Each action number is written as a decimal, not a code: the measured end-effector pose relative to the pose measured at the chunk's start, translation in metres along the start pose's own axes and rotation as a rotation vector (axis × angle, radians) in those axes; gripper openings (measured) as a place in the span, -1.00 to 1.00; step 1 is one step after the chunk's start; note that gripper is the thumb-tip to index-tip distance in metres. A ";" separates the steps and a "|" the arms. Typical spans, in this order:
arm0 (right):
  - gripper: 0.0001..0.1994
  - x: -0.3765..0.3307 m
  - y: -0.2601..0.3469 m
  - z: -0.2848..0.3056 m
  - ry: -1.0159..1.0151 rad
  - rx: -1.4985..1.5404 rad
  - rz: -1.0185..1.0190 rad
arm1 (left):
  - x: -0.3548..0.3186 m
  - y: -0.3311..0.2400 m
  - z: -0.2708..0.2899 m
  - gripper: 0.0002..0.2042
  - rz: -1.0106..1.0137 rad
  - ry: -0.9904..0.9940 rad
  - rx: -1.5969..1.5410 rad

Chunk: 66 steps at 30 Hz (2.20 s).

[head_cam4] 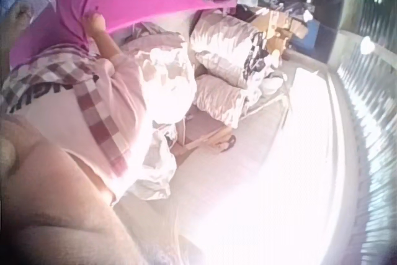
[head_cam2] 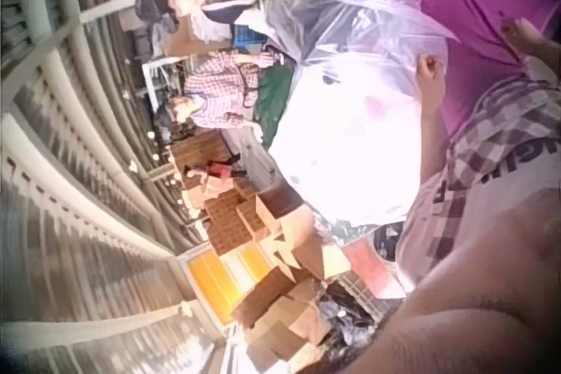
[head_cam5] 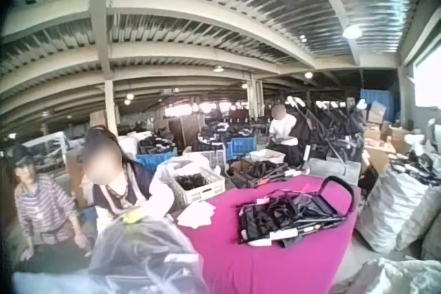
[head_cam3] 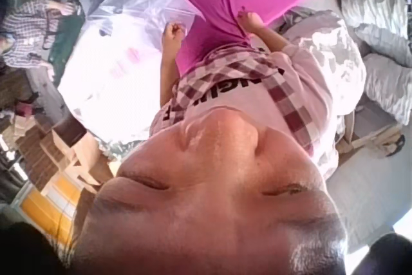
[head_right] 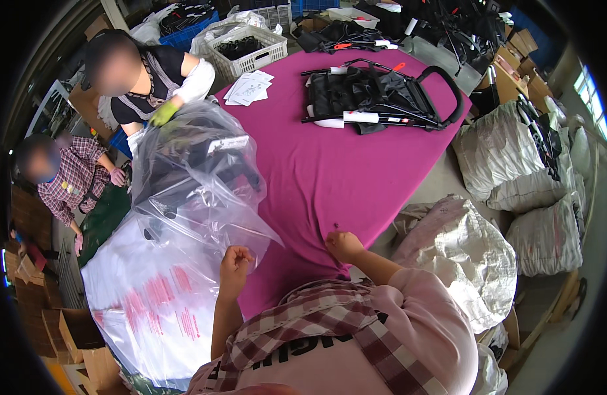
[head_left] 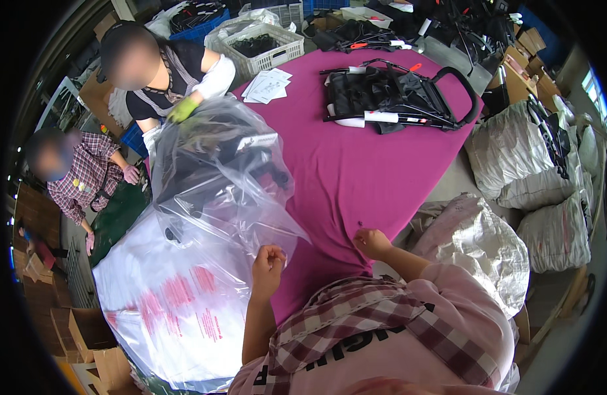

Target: The person unpacks a folded stroller from a plastic bag and assembles it on a pink-covered table. They attach a black fabric seat cover, secure straps, and place a black carrying bag onto the stroller frame. The person repeats this process for a second stroller, handling plastic bags, fabric covers, and stroller frames.

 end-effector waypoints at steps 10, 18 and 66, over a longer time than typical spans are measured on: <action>-0.76 -0.023 -0.038 -0.036 0.213 -0.066 0.027 | -0.024 -0.009 -0.013 -0.79 0.123 -0.050 0.197; -0.75 0.099 -0.097 0.027 0.152 -0.138 0.313 | 0.043 0.005 -0.111 -0.75 0.243 -0.091 0.031; -0.62 0.049 -0.237 0.252 0.399 -0.633 -0.282 | 0.092 0.050 -0.173 -0.82 0.221 0.052 -0.179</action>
Point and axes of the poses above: each hand's wrist, its own x-axis towards the middle knuckle, its own z-axis out of the back of the hand, y = z × x, the point moved 2 cm from there along x, towards the middle knuckle, and after that the axes turned 3 degrees about -z, right-handed, at the moved point
